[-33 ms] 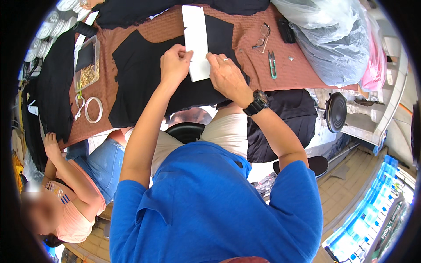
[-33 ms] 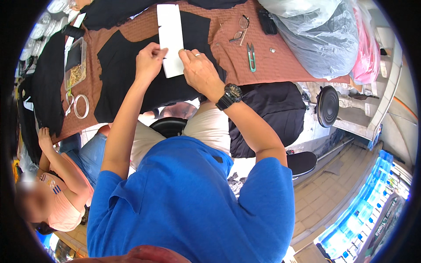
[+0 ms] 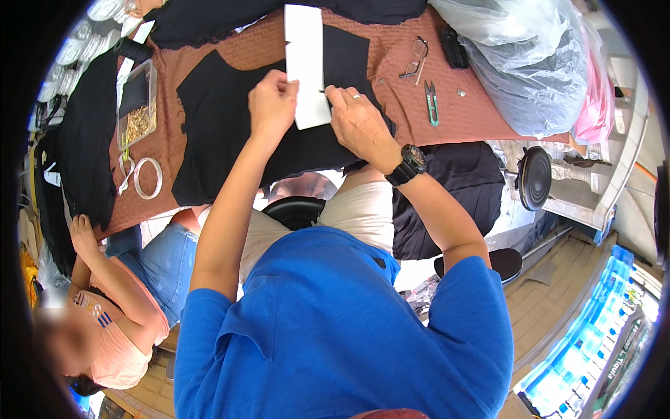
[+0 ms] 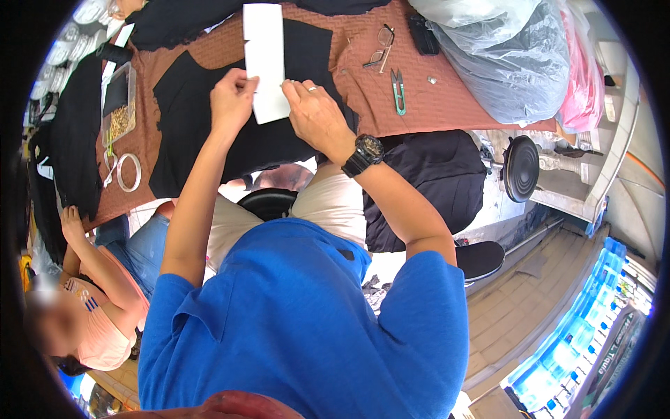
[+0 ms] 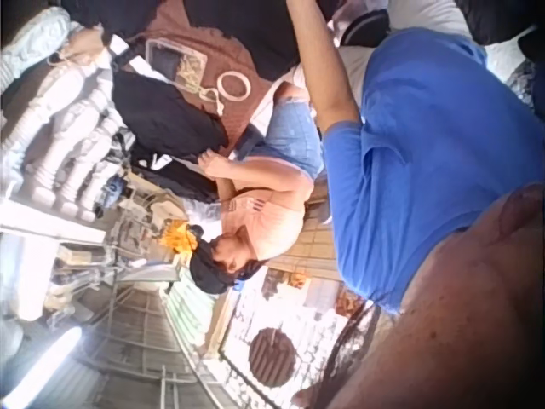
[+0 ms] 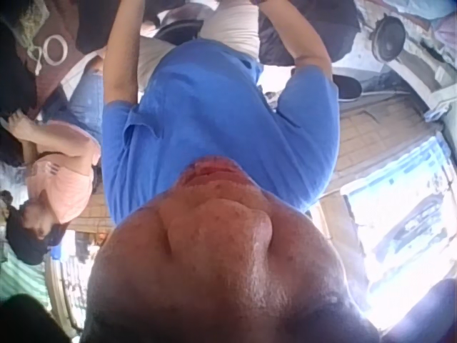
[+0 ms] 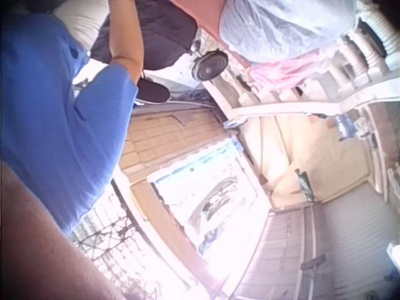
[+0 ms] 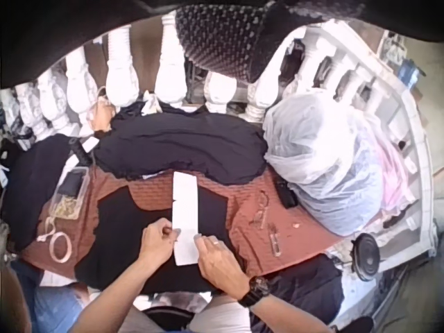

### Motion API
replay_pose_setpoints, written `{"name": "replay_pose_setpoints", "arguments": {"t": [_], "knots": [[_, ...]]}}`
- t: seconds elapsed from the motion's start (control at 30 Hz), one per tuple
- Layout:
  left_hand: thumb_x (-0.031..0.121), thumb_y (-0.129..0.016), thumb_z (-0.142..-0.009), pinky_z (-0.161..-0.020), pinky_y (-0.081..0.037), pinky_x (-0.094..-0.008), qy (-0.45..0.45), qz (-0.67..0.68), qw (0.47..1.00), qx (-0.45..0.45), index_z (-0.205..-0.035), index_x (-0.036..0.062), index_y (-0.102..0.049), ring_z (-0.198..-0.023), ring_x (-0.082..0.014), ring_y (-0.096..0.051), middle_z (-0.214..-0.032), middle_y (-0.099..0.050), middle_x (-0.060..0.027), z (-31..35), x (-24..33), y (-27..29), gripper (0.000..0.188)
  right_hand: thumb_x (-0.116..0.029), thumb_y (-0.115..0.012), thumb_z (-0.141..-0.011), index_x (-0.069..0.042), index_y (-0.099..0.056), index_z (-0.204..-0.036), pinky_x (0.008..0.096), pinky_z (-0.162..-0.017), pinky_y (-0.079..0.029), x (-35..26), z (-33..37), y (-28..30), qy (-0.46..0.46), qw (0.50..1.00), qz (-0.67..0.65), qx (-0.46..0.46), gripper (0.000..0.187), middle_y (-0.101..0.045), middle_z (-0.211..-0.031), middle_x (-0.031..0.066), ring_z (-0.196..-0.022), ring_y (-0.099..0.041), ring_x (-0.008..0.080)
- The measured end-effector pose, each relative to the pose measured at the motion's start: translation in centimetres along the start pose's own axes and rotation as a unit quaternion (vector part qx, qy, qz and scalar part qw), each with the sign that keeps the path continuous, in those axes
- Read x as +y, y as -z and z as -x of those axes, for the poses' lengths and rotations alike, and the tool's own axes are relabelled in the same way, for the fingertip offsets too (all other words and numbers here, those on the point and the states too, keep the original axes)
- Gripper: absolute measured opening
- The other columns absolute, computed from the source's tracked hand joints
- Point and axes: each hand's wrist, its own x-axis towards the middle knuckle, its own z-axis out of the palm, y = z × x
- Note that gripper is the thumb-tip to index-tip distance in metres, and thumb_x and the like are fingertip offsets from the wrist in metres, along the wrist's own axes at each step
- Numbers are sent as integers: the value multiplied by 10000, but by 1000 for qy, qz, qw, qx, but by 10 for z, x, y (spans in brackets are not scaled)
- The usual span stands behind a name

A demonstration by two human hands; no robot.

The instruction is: The person sews small white labels onto black fabric pieces by hand using a needle and thread, then uses snips to cut the thread.

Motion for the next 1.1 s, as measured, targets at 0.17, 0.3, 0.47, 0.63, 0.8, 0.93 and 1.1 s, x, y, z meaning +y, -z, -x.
{"name": "replay_pose_setpoints", "arguments": {"t": [0.17, 0.3, 0.47, 0.63, 0.8, 0.93, 1.1], "knots": [[132, -648, -898, -656, -499, -374, -160, -2, 985, 62, -942, 11, -649, -729, -267, -667, -842, -680, -121, -17, 50, 21, 129, -8, -603, -773, 3, -517, -1113, 398, -825, -496, 0, -1, 3, -9, 1000, -1, 1, 350, -632, -1046, 157, -943, -601, 307], [135, -674, -879, -688, -510, -345, -217, 83, 973, 2, -995, 18, -658, -790, -233, -683, -865, -699, -122, -62, 91, -14, 165, -44, -627, -766, 3, -538, -1125, 391, -834, -488, -5, -2, 1, -23, 999, 8, -21, 373, -609, -1053, 157, -948, -588, 301], [40, -705, -833, -607, -501, -349, -287, 35, 956, 44, -939, -11, -612, -652, -241, -652, -737, -662, -142, -119, 111, -67, 150, -85, -649, -755, -9, -555, -1125, 375, -885, -469, -8, 1, -4, -24, 999, 37, -13, 390, -599, -1090, 163, -994, -559, 289], [76, -702, -862, -656, -498, -306, -309, 55, 949, 3, -979, 2, -632, -711, -181, -633, -834, -657, -101, -128, 98, -81, 155, -95, -629, -775, 1, -572, -1071, 390, -934, -461, -9, 5, -9, -31, 998, 49, -31, 317, -595, -1152, 209, -1012, -557, 300], [111, -699, -891, -704, -495, -262, -288, 79, 952, -64, -1018, 15, -652, -769, -122, -615, -931, -652, -59, -82, 49, -33, 166, -128, -595, -821, 0, -559, -1086, 395, -964, -447, -13, 7, -9, -24, 992, 105, -67, 297, -581, -1228, 255, -1063, -555, 327], [26, -691, -863, -730, -499, -283, -224, 32, 960, -164, -952, 23, -663, -819, -169, -607, -929, -612, -67, -31, 7, -13, 94, -155, -574, -848, -5, -543, -1111, 410, -986, -433, -14, 5, -9, -26, 989, 118, -85, 304, -572, -1238, 262, -1080, -545, 333], [-46, -671, -780, -744, -465, -353, -283, -67, 946, -142, -971, 87, -707, -853, -229, -543, -942, -563, -45, -6, -5, -20, 235, -178, -554, -873, -12, -532, -1118, 429, -1006, -422, -19, 9, -16, -36, 985, 146, -84, 296, -548, -1275, 275, -1118, -527, 351]]}}
